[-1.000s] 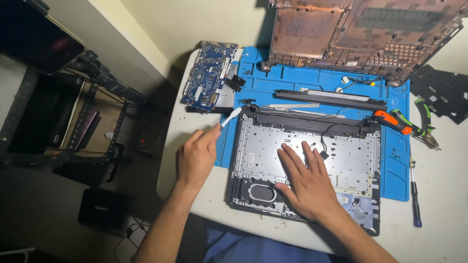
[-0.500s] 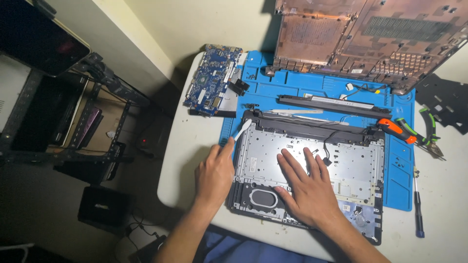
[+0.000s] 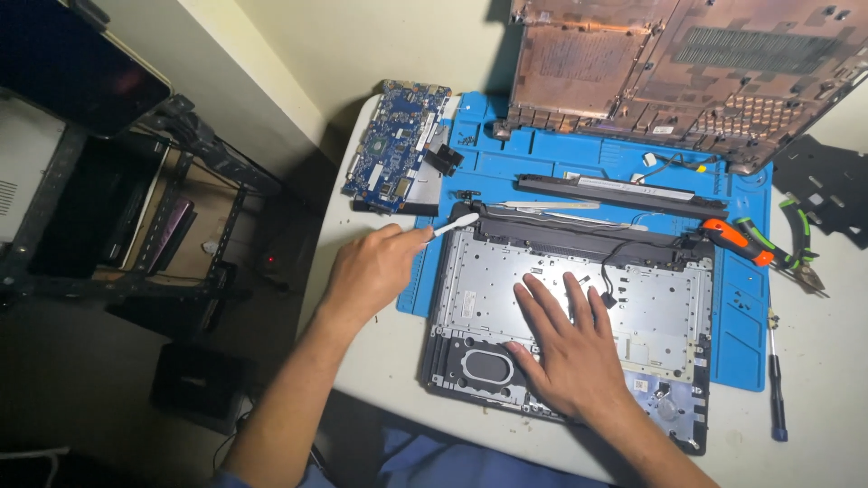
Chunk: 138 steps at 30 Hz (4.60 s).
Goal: The person cleans the interior metal chassis of a disassembled laptop using a white brush. They systematically sweep dust and debris from the surface, moving the brush across various sections of the frame while other components and tools rest on the blue mat nearby.
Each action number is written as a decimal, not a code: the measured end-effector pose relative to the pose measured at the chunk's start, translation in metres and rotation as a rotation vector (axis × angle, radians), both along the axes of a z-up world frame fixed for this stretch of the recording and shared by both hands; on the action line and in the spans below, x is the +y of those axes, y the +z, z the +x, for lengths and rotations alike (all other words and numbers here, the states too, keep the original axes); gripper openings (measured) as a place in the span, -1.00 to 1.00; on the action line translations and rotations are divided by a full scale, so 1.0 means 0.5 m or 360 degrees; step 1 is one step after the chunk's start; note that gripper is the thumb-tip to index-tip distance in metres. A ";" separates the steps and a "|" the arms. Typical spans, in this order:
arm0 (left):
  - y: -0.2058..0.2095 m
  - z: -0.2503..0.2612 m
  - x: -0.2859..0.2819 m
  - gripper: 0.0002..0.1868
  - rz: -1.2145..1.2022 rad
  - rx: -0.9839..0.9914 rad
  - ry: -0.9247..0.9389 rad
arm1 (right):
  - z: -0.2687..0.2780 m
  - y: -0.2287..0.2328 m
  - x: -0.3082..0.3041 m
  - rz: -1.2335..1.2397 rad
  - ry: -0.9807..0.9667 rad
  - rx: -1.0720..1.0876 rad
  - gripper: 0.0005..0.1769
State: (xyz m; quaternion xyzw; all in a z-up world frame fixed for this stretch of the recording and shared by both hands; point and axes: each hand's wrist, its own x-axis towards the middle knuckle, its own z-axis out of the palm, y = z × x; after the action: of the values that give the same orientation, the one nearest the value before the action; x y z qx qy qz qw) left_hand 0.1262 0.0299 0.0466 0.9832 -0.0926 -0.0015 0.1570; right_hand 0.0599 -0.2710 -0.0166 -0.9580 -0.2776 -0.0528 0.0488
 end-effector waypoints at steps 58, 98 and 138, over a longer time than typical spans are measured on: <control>-0.068 -0.081 -0.164 -0.65 -0.0072 -0.0345 -0.0333 | -0.095 0.001 -0.174 0.0038 -0.0667 0.0284 0.03; -0.045 -0.057 -0.352 -0.52 -0.0392 -0.0050 -0.1215 | -0.140 0.023 -0.212 0.0647 -0.1047 0.0389 0.43; -0.059 0.046 -0.461 -0.71 -0.0232 0.0153 -0.1187 | -0.149 0.015 -0.213 0.0828 -0.1161 0.0241 0.33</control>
State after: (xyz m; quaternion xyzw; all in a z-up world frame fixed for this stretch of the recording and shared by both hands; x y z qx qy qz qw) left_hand 0.1493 -0.2006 0.0171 0.8671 -0.4362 -0.0982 0.2193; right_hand -0.0145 -0.3775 -0.0089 -0.9503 0.1048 -0.0644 0.2861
